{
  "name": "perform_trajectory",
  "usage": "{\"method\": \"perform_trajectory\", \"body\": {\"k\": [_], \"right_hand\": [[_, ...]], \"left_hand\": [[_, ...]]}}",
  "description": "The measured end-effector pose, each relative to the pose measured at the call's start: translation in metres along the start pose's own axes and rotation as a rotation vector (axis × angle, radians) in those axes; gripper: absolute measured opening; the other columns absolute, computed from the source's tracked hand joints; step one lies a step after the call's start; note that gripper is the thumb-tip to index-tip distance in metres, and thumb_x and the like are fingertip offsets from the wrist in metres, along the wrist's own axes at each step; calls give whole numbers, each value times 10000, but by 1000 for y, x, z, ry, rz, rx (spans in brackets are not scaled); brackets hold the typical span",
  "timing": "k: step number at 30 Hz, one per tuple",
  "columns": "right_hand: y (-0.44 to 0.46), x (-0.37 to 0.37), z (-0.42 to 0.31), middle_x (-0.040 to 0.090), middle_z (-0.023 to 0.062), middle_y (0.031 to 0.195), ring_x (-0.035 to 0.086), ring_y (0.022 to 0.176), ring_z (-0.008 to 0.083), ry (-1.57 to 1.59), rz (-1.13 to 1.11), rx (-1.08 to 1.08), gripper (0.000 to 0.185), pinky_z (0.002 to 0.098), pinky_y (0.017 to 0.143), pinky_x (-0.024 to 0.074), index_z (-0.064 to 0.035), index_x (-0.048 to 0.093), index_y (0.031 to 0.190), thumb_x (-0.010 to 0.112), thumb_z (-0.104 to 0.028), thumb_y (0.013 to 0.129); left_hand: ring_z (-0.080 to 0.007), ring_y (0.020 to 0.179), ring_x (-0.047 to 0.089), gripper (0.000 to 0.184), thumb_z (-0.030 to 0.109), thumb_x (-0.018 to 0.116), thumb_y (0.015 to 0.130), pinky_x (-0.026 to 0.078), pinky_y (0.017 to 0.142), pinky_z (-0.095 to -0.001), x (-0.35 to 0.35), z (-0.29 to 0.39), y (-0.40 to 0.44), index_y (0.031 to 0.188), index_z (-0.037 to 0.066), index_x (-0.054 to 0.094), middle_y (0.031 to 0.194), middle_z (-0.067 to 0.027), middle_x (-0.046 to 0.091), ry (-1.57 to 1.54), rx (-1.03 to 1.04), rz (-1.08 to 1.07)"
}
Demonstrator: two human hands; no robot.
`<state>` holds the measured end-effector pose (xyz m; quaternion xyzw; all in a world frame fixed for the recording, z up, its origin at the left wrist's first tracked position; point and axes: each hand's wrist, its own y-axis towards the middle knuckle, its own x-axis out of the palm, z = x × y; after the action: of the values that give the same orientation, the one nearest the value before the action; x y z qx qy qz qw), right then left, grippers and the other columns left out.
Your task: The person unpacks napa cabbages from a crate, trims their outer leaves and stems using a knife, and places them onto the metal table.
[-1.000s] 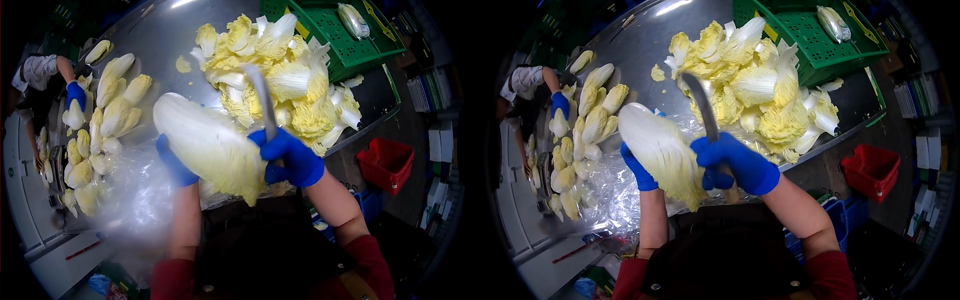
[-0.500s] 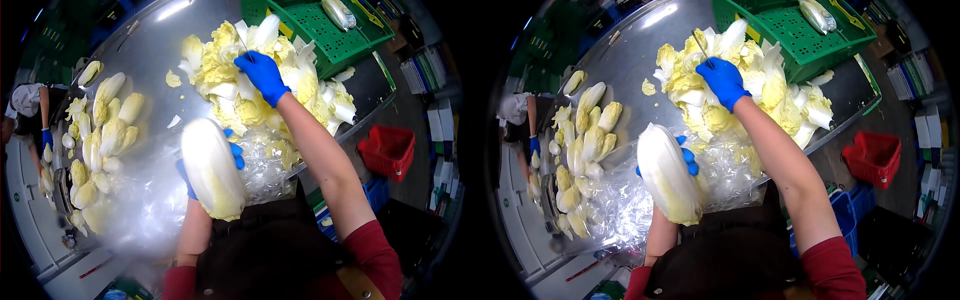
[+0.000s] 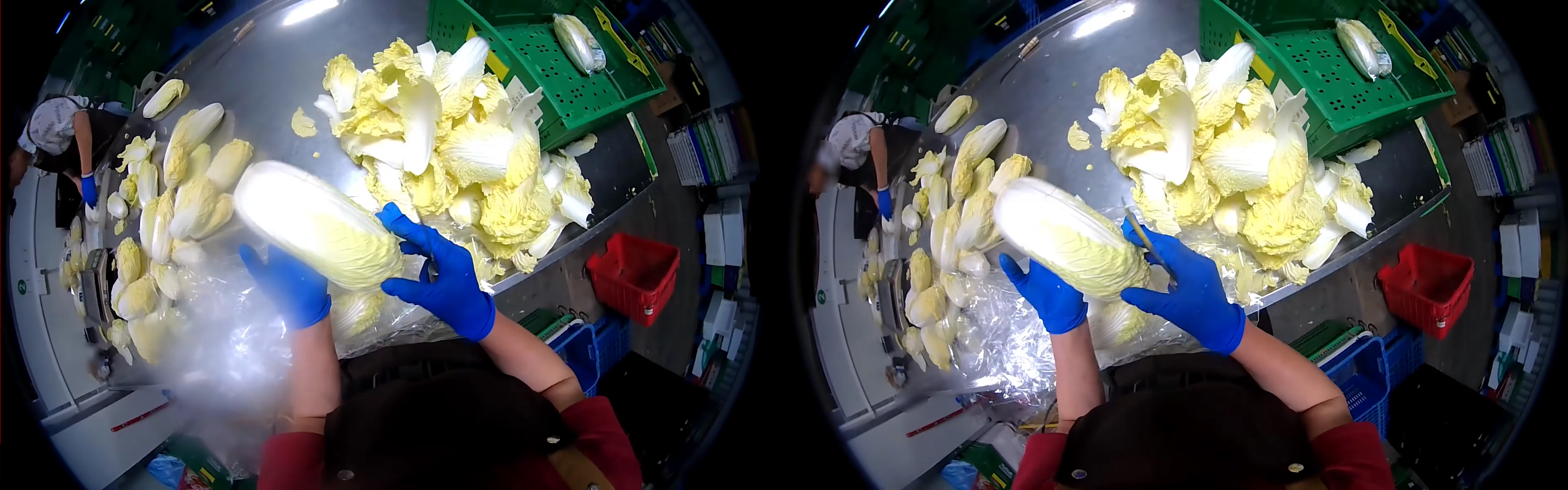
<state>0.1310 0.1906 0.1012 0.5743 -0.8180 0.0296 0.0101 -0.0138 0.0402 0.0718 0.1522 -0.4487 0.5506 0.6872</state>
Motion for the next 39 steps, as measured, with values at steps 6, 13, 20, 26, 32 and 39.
{"method": "perform_trajectory", "body": {"k": [6, 13, 20, 26, 32, 39], "right_hand": [[4, -3, 5, 650, 28, 1002, 540, 639, 52, 409, -70, 633, 621, 210, 548, 451, -51, 500, 1351, 734, -236, 806], [3, 2, 4, 650, 72, 1043, 586, 632, 79, 298, 73, 414, 584, 240, 607, 490, -10, 489, 1344, 705, -232, 849], [-7, -1, 14, 657, 40, 871, 564, 642, 91, -226, 30, 114, 422, 228, 600, 485, -5, 609, 1163, 759, -109, 782], [-6, -19, 4, 607, 40, 699, 536, 528, 112, -276, -95, 140, 277, 256, 503, 439, 6, 628, 945, 758, -162, 768], [5, -59, -58, 610, 86, 728, 543, 446, 147, 718, -143, 269, 349, 239, 419, 431, 10, 590, 1086, 654, -164, 790], [130, -110, -53, 661, 57, 976, 629, 793, 128, 304, 249, -181, 317, 254, 529, 436, -92, 613, 1096, 610, -308, 865]], "left_hand": [[-364, 1347, 333, 885, 740, 360, 858, 278, 1095, -529, -2, -22, 12, 1483, 125, 239, 1511, -138, 284, -361, -128, -447], [-374, 1316, 379, 776, 624, 488, 879, 347, 1061, -527, 10, -19, 7, 1457, 137, 309, 1471, -151, 353, -135, -77, -258], [-362, 1281, 419, 770, 586, 516, 884, 351, 1068, -501, -12, -18, 13, 1446, 95, 321, 1426, -188, 407, 24, -6, -122], [-352, 1223, 484, 700, 523, 538, 901, 377, 1057, -483, -27, -14, 15, 1413, 73, 379, 1368, -184, 478, 54, -23, -42], [-369, 1061, 585, 732, 608, 413, 909, 483, 918, -491, -16, -18, -12, 1377, 45, 422, 1266, -221, 547, -8, -442, -177], [-399, 982, 597, 787, 635, 389, 886, 516, 831, -513, 10, -33, -35, 1388, 29, 385, 1230, -259, 539, -285, -685, -439]]}}
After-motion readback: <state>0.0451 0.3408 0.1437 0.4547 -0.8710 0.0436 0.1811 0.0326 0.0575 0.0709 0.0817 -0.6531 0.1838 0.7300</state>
